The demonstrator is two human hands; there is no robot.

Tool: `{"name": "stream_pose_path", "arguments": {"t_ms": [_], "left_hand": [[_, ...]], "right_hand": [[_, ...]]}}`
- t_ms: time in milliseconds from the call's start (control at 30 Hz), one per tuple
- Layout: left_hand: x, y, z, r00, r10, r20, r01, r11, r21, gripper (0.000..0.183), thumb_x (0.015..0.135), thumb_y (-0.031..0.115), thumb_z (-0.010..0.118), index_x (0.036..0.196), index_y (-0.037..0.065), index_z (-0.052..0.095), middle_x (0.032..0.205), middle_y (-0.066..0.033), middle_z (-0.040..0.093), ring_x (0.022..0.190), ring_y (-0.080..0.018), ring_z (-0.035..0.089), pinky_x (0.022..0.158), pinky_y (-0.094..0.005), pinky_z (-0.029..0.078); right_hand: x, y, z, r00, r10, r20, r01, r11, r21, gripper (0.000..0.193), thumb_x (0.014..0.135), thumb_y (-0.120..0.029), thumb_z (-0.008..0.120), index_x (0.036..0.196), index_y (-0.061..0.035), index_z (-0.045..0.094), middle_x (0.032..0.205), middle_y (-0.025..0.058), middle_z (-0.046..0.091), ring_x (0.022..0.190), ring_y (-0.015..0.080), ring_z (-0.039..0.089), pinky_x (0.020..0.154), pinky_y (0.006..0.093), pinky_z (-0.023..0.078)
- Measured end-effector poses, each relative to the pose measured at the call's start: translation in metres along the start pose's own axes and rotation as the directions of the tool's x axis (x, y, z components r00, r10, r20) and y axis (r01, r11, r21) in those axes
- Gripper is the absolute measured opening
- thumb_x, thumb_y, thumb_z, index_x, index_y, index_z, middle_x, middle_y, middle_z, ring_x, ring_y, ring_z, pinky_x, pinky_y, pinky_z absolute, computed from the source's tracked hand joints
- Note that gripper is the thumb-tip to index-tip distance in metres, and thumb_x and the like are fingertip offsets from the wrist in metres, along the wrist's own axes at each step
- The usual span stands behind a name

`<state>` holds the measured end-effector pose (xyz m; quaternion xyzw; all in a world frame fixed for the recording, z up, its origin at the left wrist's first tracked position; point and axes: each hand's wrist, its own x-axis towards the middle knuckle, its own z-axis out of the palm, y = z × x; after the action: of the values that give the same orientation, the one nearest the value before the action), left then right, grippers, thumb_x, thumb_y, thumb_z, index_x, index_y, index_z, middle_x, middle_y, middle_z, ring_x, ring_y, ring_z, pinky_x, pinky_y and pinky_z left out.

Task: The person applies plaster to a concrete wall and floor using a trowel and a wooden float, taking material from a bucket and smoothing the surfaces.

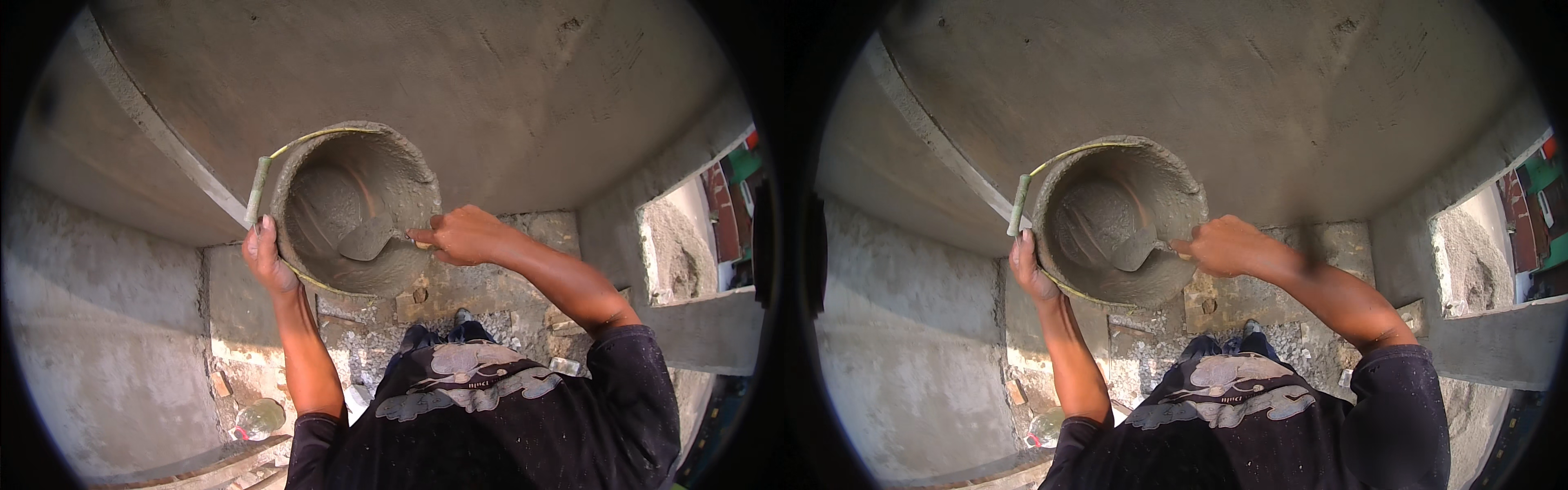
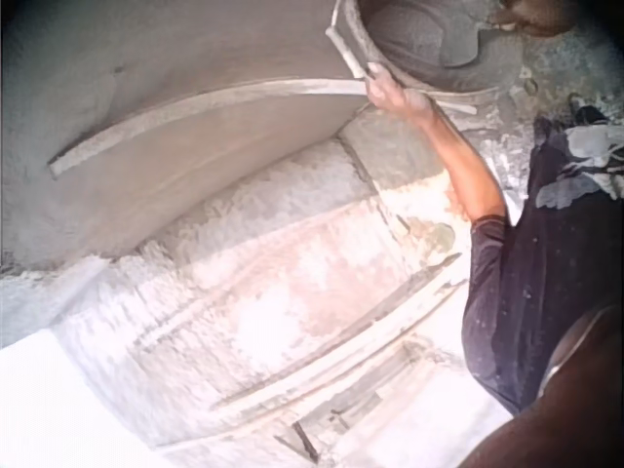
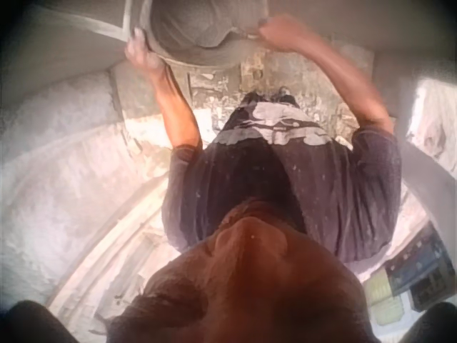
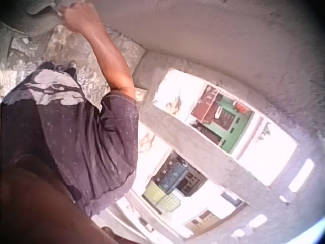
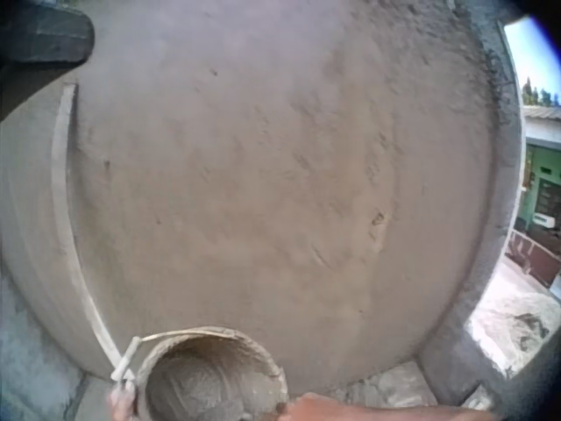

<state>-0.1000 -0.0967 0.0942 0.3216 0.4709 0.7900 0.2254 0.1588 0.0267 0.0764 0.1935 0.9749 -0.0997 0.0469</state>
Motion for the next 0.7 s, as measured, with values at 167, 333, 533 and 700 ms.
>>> {"name": "stream_pose_path", "arguments": {"t_ms": [167,333,533,700], "left_hand": [[0.007,-0.006,0.004,0.999,0.003,0.032,-0.003,1.0,-0.008,0.022,0.091,0.018,0.058,0.075,0.003,0.055,0.073,-0.0006,0.055,0.068,-0.0077,0.048,0.064,-0.0237,0.039],[-0.001,-0.001,0.006,0.999,0.018,0.035,-0.016,0.999,-0.037,0.021,0.09,0.017,0.057,0.074,0.003,0.054,0.073,-0.0004,0.054,0.067,-0.0078,0.048,0.063,-0.0233,0.038],[-0.007,-0.003,0.026,0.996,-0.023,0.092,0.026,0.999,-0.032,0.02,0.09,0.017,0.057,0.075,0.003,0.054,0.071,0.0001,0.053,0.067,-0.0072,0.047,0.061,-0.0232,0.037],[-0.018,-0.01,0.023,0.998,-0.003,0.069,0.009,0.996,-0.087,0.019,0.089,0.016,0.057,0.075,0.003,0.054,0.068,0.0023,0.049,0.064,-0.0058,0.042,0.058,-0.0232,0.032]], "right_hand": [[0.027,0.006,0.001,0.978,0.092,-0.187,-0.062,0.986,0.157,0.061,0.082,-0.021,0.065,0.141,-0.0195,0.048,0.094,0.0136,0.065,0.081,0.0317,0.067,0.067,0.0436,0.056],[-0.006,0.009,-0.007,0.997,0.015,0.082,-0.013,1.0,-0.022,0.064,0.084,-0.023,0.065,0.144,-0.0193,0.043,0.098,0.0136,0.065,0.081,0.0322,0.066,0.069,0.043,0.055],[0.004,0.022,0.004,0.977,0.106,-0.184,-0.09,0.991,0.095,0.061,0.083,-0.021,0.067,0.141,-0.0192,0.048,0.095,0.0119,0.065,0.08,0.0314,0.066,0.071,0.0428,0.055],[-0.024,0.018,-0.028,0.995,0.09,0.049,-0.093,0.992,0.079,0.063,0.078,-0.016,0.067,0.139,-0.018,0.051,0.094,0.0117,0.066,0.082,0.0318,0.066,0.072,0.0437,0.054]]}}
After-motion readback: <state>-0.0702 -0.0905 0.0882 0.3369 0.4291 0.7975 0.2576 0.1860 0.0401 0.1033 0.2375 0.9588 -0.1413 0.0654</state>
